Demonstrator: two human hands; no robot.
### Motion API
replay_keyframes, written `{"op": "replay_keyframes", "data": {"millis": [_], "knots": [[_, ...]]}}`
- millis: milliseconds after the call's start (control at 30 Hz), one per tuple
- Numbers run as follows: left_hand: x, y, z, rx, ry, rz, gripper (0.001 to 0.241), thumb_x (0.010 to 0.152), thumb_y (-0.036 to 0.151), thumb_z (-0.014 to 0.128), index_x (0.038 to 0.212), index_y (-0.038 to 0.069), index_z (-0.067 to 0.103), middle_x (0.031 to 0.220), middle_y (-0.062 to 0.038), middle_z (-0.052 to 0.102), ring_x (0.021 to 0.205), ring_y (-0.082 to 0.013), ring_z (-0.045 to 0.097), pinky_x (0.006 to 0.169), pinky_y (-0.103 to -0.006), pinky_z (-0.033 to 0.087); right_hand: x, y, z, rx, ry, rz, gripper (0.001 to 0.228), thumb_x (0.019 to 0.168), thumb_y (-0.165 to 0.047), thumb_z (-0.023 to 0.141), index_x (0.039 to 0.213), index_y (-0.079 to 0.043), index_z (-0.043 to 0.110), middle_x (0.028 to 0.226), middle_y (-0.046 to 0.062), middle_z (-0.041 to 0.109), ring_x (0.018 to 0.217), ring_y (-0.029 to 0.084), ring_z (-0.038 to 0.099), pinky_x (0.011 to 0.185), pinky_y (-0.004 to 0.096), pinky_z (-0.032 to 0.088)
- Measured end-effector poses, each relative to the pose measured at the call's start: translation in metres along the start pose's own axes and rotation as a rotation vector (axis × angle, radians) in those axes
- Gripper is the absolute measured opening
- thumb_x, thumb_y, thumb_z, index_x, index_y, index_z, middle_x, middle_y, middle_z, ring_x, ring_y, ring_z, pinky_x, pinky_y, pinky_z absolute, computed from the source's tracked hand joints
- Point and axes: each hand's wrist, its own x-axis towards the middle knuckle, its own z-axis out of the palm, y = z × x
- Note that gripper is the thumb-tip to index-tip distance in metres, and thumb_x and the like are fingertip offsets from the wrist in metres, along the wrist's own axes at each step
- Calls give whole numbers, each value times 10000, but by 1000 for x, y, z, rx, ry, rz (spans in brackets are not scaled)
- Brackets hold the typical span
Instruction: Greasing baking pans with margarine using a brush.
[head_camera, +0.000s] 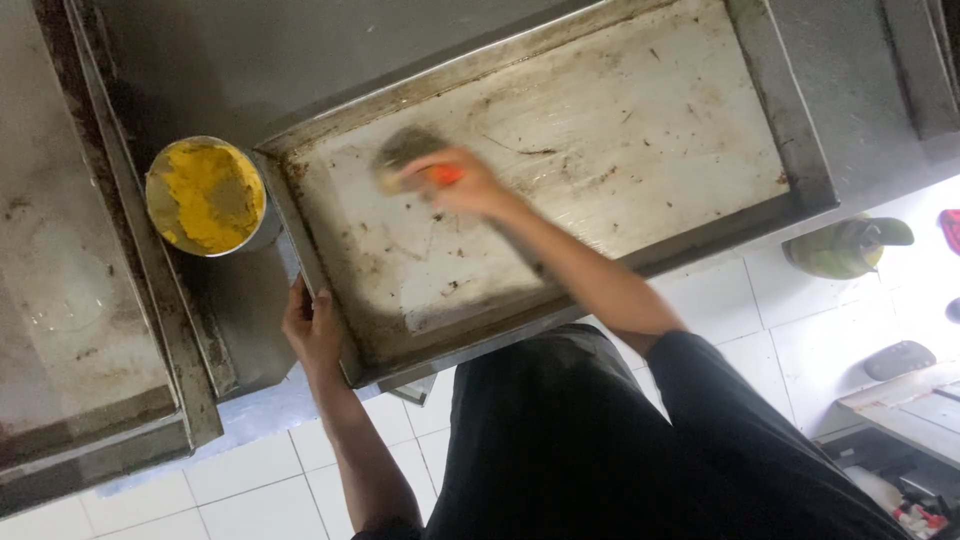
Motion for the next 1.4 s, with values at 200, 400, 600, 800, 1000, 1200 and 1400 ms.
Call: {"op": "replay_keyframes", "data": {"millis": [200, 400, 600, 800, 1000, 1200, 1400], "knots": [[-8, 25, 3, -57, -42, 45, 447, 1031, 98, 570, 1460, -19, 614, 1175, -61, 645, 982, -125, 561, 841, -284, 445, -63, -14, -147, -25, 139, 318, 221, 1014, -155, 633, 1184, -148, 774, 991, 151, 785, 709, 167, 722, 575, 292, 602], [-1, 2, -1, -71, -24, 61, 459, 1010, 108, 610, 1446, -33, 576, 1226, -63, 670, 1033, -128, 591, 883, -284, 464, -129, 3, -274, -128, 399, 331, 229, 1039, -130, 607, 1208, -126, 762, 977, 106, 761, 715, 161, 742, 540, 261, 586], [-3, 3, -2, 19, 16, -37, 449, 1048, 113, 598, 1475, -25, 593, 1171, -83, 664, 1002, -144, 567, 875, -296, 458, -170, 58, -363, -413, 622, 169, 196, 1067, -144, 641, 1170, -70, 791, 999, 119, 741, 805, 218, 749, 629, 306, 603], [-1, -1, -3, -67, -34, 73, 451, 1033, 99, 591, 1457, -49, 540, 1256, -73, 679, 1078, -146, 614, 904, -289, 480, -124, 129, -347, -1692, 553, 394, 211, 770, -336, 814, 800, -133, 768, 746, 126, 724, 700, 318, 736, 563, 441, 588], [4, -14, -4, 65, 23, 45, 462, 1060, 115, 612, 1481, -51, 519, 1194, -85, 672, 1018, -145, 599, 870, -284, 485, -50, 98, -205, -1605, 337, 312, 90, 792, -222, 807, 795, -143, 763, 794, 115, 746, 821, 282, 741, 648, 426, 557], [-5, 18, 4, -86, -18, 53, 447, 1014, 65, 571, 1449, -41, 580, 1218, -89, 667, 1052, -150, 593, 913, -289, 458, 3, 61, -43, -1411, 306, -77, 93, 678, -165, 776, 623, -138, 706, 618, 122, 685, 588, 274, 705, 517, 437, 542], [-8, 37, 7, -63, -21, 37, 450, 985, 55, 530, 1425, -27, 580, 1294, -98, 677, 1165, -173, 632, 996, -300, 470, 23, 3, 79, -1066, -89, -169, 27, 822, -81, 713, 812, -74, 737, 699, 98, 693, 573, 200, 701, 491, 399, 582]]}}
